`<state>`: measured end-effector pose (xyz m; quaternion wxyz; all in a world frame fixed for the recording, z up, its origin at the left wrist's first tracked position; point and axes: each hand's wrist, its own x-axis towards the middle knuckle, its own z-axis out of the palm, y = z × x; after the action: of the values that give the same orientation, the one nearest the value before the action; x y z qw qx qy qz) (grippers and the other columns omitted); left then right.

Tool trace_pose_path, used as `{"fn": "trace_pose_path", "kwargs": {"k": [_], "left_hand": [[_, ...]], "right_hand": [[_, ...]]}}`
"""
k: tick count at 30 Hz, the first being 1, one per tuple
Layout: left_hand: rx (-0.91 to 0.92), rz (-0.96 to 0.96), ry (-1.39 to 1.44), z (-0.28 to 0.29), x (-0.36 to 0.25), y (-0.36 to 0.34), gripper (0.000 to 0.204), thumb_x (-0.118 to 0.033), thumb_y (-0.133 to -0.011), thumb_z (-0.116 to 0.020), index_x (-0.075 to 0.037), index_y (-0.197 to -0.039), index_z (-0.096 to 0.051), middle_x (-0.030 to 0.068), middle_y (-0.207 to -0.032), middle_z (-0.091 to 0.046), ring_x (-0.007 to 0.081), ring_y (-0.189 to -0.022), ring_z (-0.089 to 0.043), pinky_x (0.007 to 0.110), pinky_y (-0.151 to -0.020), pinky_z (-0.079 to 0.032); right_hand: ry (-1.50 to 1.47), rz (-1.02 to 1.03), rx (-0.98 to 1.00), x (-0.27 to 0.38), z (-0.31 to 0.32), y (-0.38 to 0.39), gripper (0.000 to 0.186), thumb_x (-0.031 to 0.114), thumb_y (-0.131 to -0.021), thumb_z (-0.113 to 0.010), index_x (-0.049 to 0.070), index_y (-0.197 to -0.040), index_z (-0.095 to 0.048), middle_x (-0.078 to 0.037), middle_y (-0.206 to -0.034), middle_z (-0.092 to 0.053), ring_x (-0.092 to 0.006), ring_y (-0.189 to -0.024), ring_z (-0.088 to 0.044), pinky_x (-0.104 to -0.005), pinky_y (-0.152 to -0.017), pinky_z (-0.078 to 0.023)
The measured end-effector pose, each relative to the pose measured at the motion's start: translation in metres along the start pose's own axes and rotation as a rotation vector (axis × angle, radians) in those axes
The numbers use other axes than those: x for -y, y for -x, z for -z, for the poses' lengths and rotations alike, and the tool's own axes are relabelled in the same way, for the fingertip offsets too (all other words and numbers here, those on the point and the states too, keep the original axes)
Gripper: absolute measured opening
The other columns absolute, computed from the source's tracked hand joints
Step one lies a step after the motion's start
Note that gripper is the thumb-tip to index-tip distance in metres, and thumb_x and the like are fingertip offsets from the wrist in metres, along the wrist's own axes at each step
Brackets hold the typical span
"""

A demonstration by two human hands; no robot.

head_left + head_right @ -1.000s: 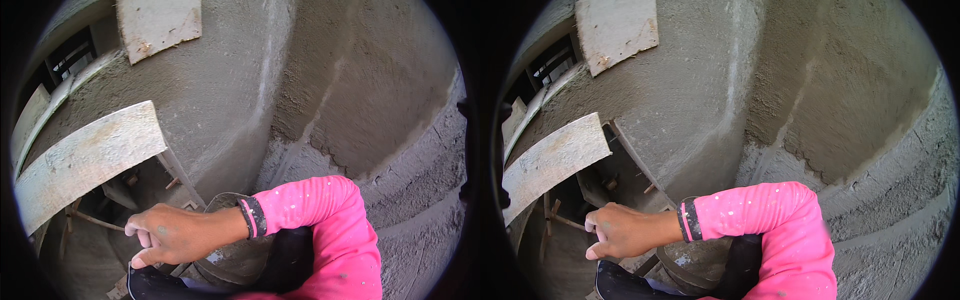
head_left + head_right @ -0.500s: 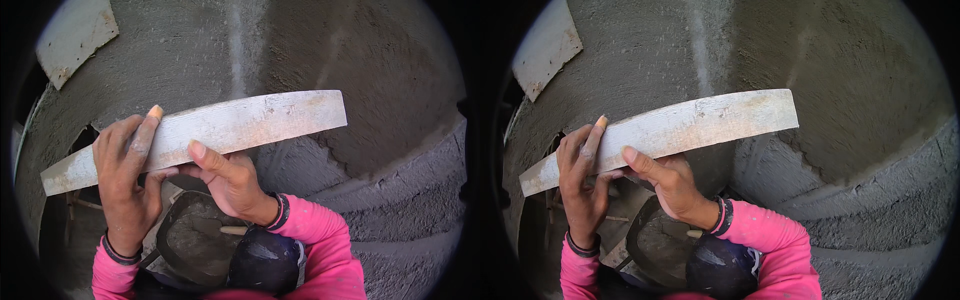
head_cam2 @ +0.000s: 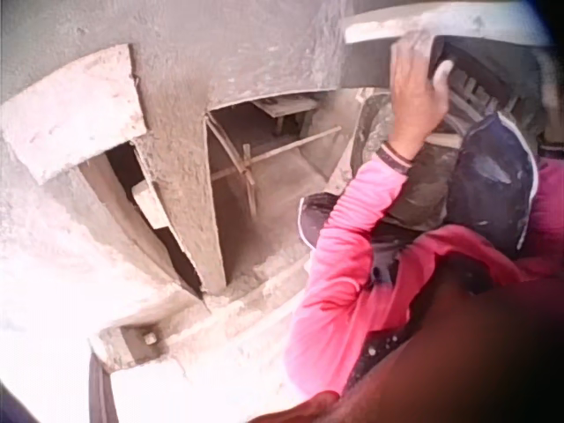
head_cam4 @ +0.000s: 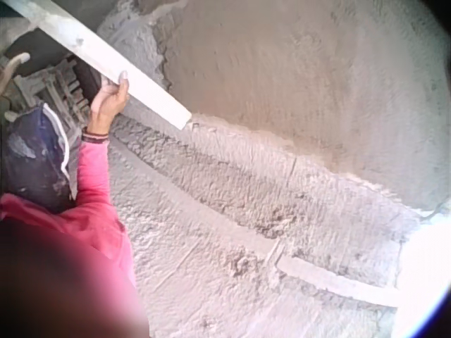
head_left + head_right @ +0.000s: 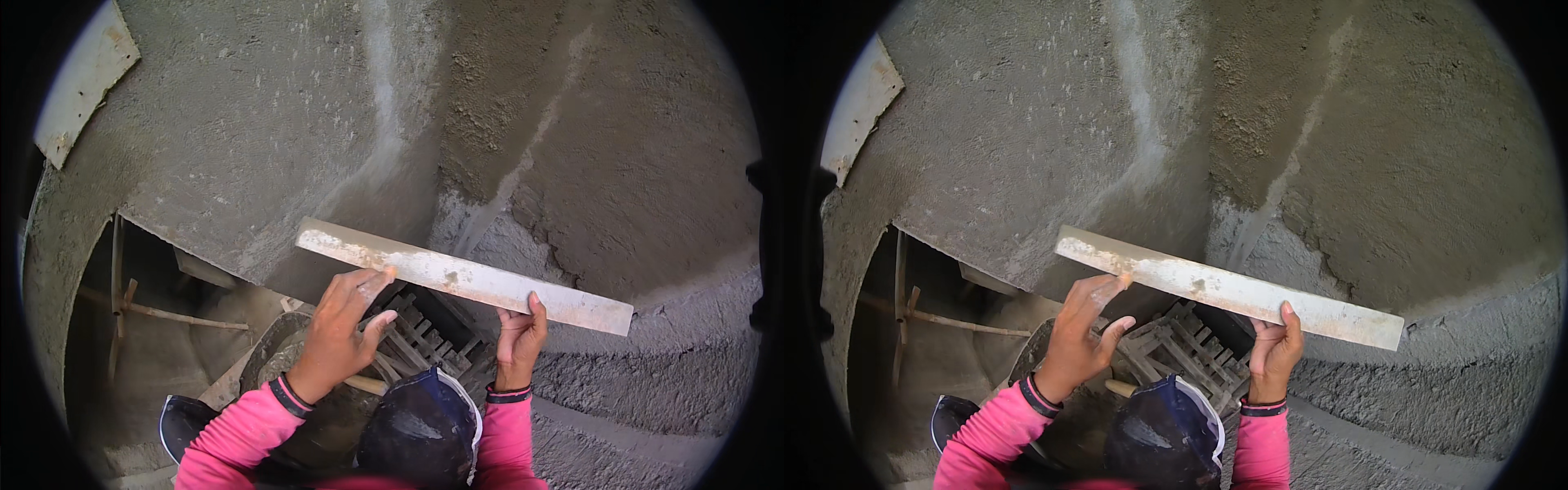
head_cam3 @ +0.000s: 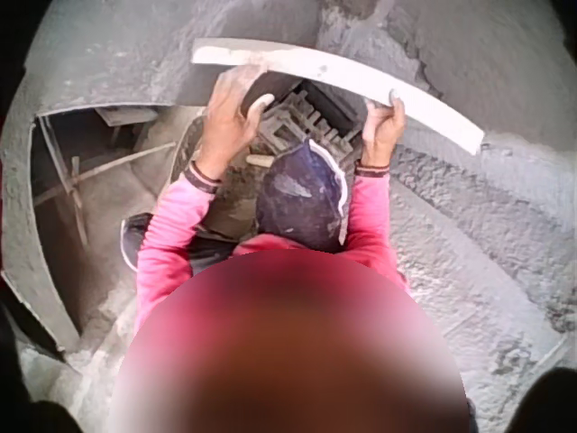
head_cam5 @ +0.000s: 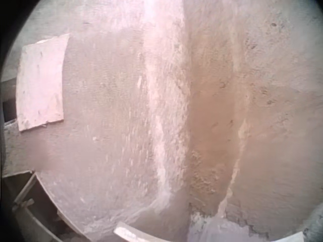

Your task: The person scoops wet cement from a bucket with a trowel and applies it to the curved inner wall of a spiral staircase. They then use a long straightedge to level and smooth the plastered surface repeatedly.

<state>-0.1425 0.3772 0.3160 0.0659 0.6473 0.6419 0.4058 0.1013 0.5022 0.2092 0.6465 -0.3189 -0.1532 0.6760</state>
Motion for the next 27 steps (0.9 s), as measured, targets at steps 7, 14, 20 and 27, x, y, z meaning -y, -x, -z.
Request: {"fn": "trace_pose_path", "kwargs": {"k": [7,14,20,27], "left_hand": [[0.119,0.775,0.399,-0.021,0.094,0.023,0.056,-0.018,-0.087,-0.078,0.001,-0.133,-0.051,0.0146,-0.114,-0.063,0.0194,-0.099,-0.064,0.033,-0.088,-0.053],[0.192,0.293,0.119,0.018,0.043,0.023,0.057,-0.015,-0.087,-0.075,-0.001,-0.136,-0.049,0.0156,-0.123,-0.058,0.0266,-0.112,-0.059,0.039,-0.097,-0.049],[-0.108,-0.258,-0.166,0.096,-0.028,-0.005,0.089,-0.018,-0.079,-0.075,-0.001,-0.153,-0.029,0.0257,-0.156,-0.027,0.0426,-0.146,-0.027,0.054,-0.121,-0.024],[-0.604,-0.246,-0.318,0.197,-0.062,0.057,0.09,-0.004,-0.072,-0.076,0.004,-0.149,-0.03,0.0296,-0.148,-0.037,0.0447,-0.136,-0.041,0.054,-0.113,-0.035]], "right_hand": [[-0.002,0.098,-0.133,-0.005,0.07,-0.036,0.032,0.018,-0.092,-0.067,0.001,-0.118,-0.059,-0.014,-0.122,-0.064,-0.0284,-0.117,-0.061,-0.0493,-0.101,-0.048],[0.157,0.353,-0.068,0.048,0.025,-0.039,0.042,0.029,-0.097,-0.063,-0.002,-0.125,-0.06,-0.015,-0.128,-0.06,-0.0271,-0.123,-0.056,-0.0456,-0.108,-0.041],[0.277,0.501,0.402,0.071,-0.15,-0.003,0.032,0.013,-0.086,-0.064,-0.015,-0.102,-0.067,-0.022,-0.104,-0.068,-0.031,-0.099,-0.064,-0.0442,-0.095,-0.049],[0.181,0.201,0.954,-0.005,-0.312,0.155,0.028,0.011,-0.088,-0.063,-0.007,-0.108,-0.066,-0.015,-0.115,-0.065,-0.0257,-0.107,-0.06,-0.0426,-0.1,-0.046]]}}
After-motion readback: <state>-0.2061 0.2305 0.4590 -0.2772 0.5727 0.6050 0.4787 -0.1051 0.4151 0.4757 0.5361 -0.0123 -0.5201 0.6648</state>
